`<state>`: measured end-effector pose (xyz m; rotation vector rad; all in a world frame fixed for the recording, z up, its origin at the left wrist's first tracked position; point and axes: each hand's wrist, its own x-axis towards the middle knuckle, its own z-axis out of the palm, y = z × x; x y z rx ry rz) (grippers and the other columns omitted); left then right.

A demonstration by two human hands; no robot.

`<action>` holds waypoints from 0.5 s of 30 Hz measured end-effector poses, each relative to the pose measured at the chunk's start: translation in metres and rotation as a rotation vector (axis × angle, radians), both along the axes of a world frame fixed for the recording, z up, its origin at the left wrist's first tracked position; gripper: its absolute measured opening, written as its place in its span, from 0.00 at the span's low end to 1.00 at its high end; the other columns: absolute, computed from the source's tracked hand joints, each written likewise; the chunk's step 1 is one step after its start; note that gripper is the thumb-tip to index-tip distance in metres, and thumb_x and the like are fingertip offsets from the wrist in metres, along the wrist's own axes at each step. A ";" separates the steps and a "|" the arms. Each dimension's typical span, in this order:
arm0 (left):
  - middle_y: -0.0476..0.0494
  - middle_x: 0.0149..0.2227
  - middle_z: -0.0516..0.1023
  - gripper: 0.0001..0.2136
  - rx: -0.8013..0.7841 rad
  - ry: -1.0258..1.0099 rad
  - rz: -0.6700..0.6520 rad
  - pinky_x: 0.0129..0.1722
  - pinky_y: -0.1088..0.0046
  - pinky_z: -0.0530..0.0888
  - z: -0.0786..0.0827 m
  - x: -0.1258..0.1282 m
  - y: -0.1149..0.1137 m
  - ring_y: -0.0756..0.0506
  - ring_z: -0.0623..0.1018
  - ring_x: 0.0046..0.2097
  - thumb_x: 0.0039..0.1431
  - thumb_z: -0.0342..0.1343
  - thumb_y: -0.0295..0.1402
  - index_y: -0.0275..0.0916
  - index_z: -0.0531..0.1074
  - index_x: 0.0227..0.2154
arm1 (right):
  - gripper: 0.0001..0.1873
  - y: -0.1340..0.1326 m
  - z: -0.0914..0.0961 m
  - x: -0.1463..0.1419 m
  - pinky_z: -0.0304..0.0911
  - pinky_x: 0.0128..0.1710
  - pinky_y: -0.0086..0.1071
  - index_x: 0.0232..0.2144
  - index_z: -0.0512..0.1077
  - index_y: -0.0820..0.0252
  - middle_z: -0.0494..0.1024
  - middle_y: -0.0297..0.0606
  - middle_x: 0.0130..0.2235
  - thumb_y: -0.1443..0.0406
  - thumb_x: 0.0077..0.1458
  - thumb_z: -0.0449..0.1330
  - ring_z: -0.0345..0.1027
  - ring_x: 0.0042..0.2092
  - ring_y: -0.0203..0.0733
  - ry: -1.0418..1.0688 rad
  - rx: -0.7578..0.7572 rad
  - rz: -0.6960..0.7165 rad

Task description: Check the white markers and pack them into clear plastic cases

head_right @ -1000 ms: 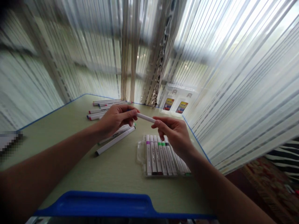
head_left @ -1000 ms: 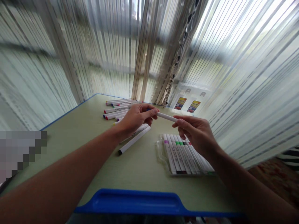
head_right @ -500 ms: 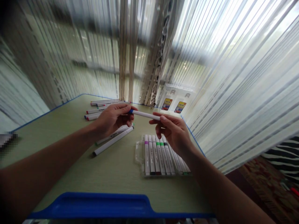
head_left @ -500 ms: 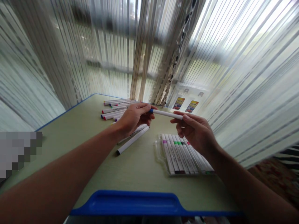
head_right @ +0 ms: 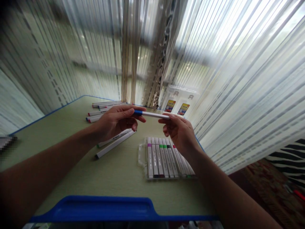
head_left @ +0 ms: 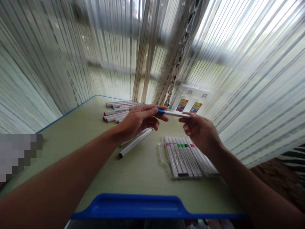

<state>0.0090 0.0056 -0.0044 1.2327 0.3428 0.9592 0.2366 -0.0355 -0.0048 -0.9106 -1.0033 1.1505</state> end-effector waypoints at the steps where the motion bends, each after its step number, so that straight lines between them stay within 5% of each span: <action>1: 0.34 0.38 0.83 0.12 -0.001 0.000 -0.010 0.31 0.71 0.73 0.000 0.000 0.000 0.50 0.77 0.27 0.64 0.56 0.30 0.30 0.76 0.46 | 0.09 0.001 0.000 0.000 0.59 0.16 0.22 0.34 0.80 0.65 0.83 0.42 0.29 0.66 0.56 0.60 0.68 0.20 0.31 0.008 -0.008 -0.006; 15: 0.37 0.38 0.83 0.12 0.075 0.186 0.093 0.31 0.72 0.74 -0.012 0.002 0.008 0.52 0.77 0.27 0.60 0.60 0.31 0.30 0.76 0.45 | 0.08 -0.002 -0.002 -0.002 0.62 0.16 0.24 0.32 0.79 0.64 0.83 0.41 0.28 0.63 0.53 0.65 0.69 0.19 0.32 -0.088 0.038 -0.027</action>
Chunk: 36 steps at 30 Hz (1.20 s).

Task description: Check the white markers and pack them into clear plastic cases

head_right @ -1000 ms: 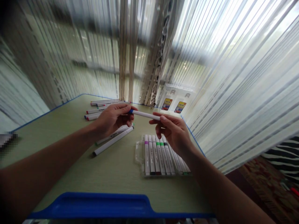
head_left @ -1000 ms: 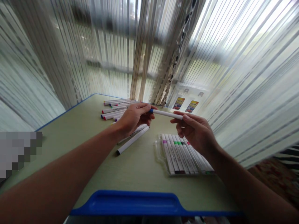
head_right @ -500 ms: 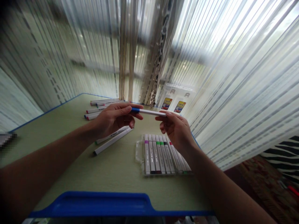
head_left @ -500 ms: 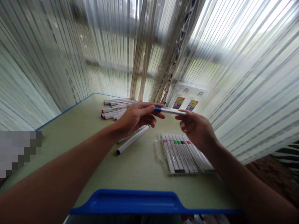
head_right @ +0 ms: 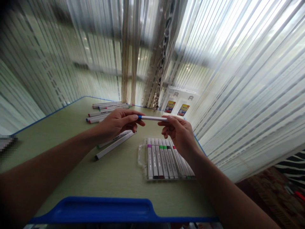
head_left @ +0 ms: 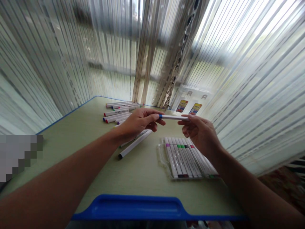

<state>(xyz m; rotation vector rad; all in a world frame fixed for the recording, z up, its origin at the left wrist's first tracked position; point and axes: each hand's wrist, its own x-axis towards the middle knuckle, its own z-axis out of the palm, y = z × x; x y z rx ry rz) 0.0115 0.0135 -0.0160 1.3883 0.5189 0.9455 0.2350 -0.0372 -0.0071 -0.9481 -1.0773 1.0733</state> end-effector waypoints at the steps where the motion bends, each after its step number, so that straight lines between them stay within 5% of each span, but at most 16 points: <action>1: 0.37 0.37 0.83 0.12 0.008 0.011 -0.003 0.31 0.73 0.74 -0.001 0.000 0.001 0.52 0.77 0.27 0.60 0.60 0.32 0.31 0.76 0.45 | 0.08 0.000 0.000 0.000 0.62 0.16 0.25 0.32 0.80 0.64 0.83 0.41 0.28 0.63 0.53 0.66 0.69 0.19 0.32 -0.013 0.007 0.006; 36: 0.44 0.25 0.78 0.12 0.333 0.321 0.052 0.23 0.79 0.66 0.001 0.010 -0.015 0.53 0.71 0.23 0.57 0.62 0.38 0.31 0.81 0.32 | 0.15 -0.011 -0.007 -0.008 0.68 0.16 0.26 0.29 0.81 0.64 0.81 0.42 0.24 0.57 0.44 0.75 0.74 0.20 0.38 -0.332 0.044 0.090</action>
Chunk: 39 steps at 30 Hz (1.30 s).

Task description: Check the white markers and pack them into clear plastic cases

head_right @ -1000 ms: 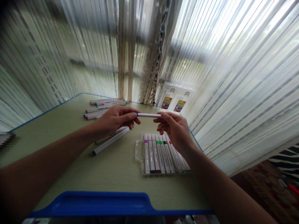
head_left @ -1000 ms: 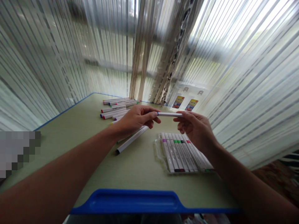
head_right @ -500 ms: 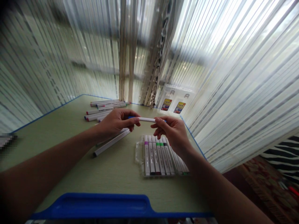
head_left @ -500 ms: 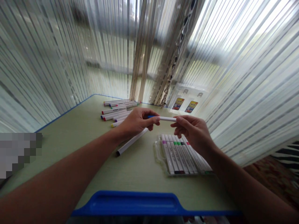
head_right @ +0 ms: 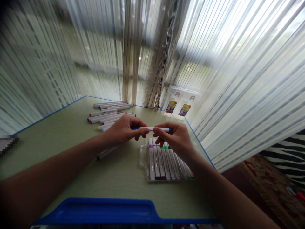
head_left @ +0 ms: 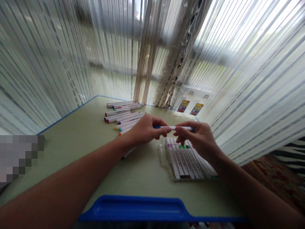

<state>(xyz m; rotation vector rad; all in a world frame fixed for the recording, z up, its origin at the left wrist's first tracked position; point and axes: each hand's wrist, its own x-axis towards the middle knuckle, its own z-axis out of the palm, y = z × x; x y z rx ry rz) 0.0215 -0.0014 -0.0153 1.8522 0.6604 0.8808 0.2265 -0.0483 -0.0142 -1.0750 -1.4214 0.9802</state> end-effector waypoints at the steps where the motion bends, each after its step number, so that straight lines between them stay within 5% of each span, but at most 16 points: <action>1: 0.44 0.25 0.78 0.12 0.000 0.003 -0.008 0.23 0.79 0.66 0.000 0.001 -0.001 0.53 0.71 0.24 0.57 0.62 0.38 0.32 0.81 0.33 | 0.16 -0.001 0.000 -0.001 0.68 0.16 0.26 0.29 0.81 0.64 0.81 0.41 0.24 0.57 0.43 0.75 0.74 0.20 0.38 -0.018 0.002 0.004; 14: 0.46 0.25 0.77 0.13 0.037 0.021 -0.029 0.23 0.78 0.65 -0.001 0.001 -0.001 0.53 0.71 0.24 0.58 0.61 0.39 0.32 0.81 0.34 | 0.14 -0.001 0.002 0.001 0.60 0.14 0.25 0.28 0.81 0.63 0.78 0.37 0.23 0.58 0.43 0.75 0.65 0.18 0.32 -0.135 0.061 -0.021; 29: 0.47 0.25 0.75 0.13 -0.077 -0.078 0.002 0.25 0.77 0.64 0.007 -0.011 0.004 0.54 0.69 0.25 0.57 0.64 0.40 0.31 0.79 0.31 | 0.14 0.000 0.005 0.004 0.66 0.20 0.29 0.41 0.82 0.61 0.84 0.45 0.34 0.59 0.53 0.69 0.71 0.22 0.36 0.291 -0.099 0.260; 39: 0.43 0.30 0.79 0.14 -0.266 -0.248 -0.003 0.27 0.76 0.70 0.006 -0.016 0.010 0.53 0.74 0.25 0.57 0.64 0.38 0.32 0.81 0.40 | 0.15 0.005 0.005 0.008 0.70 0.27 0.32 0.44 0.80 0.67 0.84 0.51 0.38 0.62 0.58 0.64 0.76 0.27 0.40 0.466 -0.139 0.380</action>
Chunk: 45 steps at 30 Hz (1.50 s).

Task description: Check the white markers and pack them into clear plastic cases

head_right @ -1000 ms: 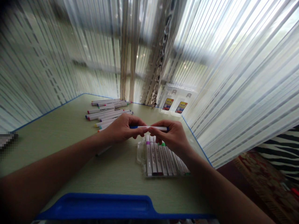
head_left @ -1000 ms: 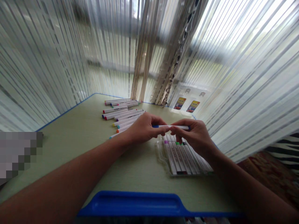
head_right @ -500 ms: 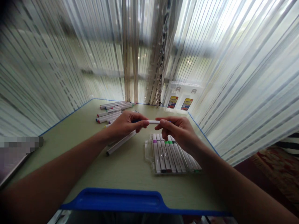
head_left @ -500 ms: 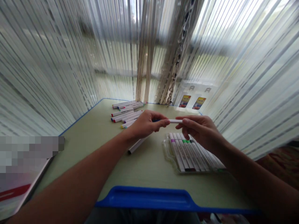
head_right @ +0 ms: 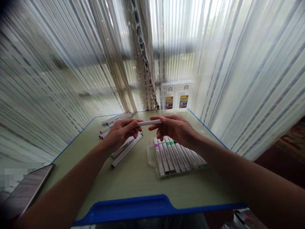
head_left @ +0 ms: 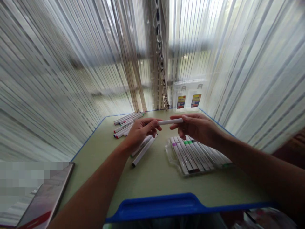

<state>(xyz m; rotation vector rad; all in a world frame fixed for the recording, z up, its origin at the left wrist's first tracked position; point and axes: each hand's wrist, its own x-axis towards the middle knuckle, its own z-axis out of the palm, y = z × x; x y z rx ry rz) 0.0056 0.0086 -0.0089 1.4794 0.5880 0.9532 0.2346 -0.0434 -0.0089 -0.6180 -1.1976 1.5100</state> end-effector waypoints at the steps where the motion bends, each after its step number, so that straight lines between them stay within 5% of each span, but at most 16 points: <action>1: 0.42 0.30 0.80 0.14 -0.018 -0.016 0.005 0.27 0.76 0.71 0.001 0.000 0.000 0.52 0.74 0.26 0.57 0.64 0.38 0.32 0.81 0.39 | 0.15 0.000 0.000 0.000 0.70 0.27 0.32 0.44 0.79 0.67 0.84 0.51 0.38 0.62 0.58 0.63 0.76 0.27 0.41 0.014 -0.002 0.003; 13: 0.36 0.32 0.83 0.11 -0.079 -0.127 -0.016 0.30 0.77 0.73 0.006 -0.010 0.002 0.51 0.77 0.27 0.57 0.64 0.33 0.33 0.82 0.41 | 0.14 0.006 0.003 0.003 0.69 0.25 0.29 0.40 0.79 0.69 0.84 0.49 0.33 0.68 0.63 0.54 0.74 0.24 0.38 0.086 -0.044 -0.106; 27: 0.39 0.38 0.85 0.13 -0.055 -0.188 -0.175 0.37 0.77 0.77 0.006 -0.012 -0.006 0.50 0.81 0.36 0.56 0.67 0.32 0.41 0.82 0.45 | 0.16 0.008 0.011 -0.001 0.68 0.21 0.22 0.35 0.78 0.70 0.83 0.46 0.27 0.72 0.65 0.50 0.73 0.21 0.33 0.131 -0.391 -0.185; 45: 0.41 0.32 0.84 0.09 -0.048 0.007 0.124 0.30 0.78 0.73 -0.001 -0.005 0.000 0.54 0.76 0.26 0.51 0.68 0.32 0.33 0.81 0.35 | 0.08 0.007 -0.002 -0.001 0.69 0.22 0.24 0.35 0.81 0.66 0.83 0.44 0.29 0.66 0.53 0.68 0.73 0.23 0.34 -0.003 -0.129 -0.195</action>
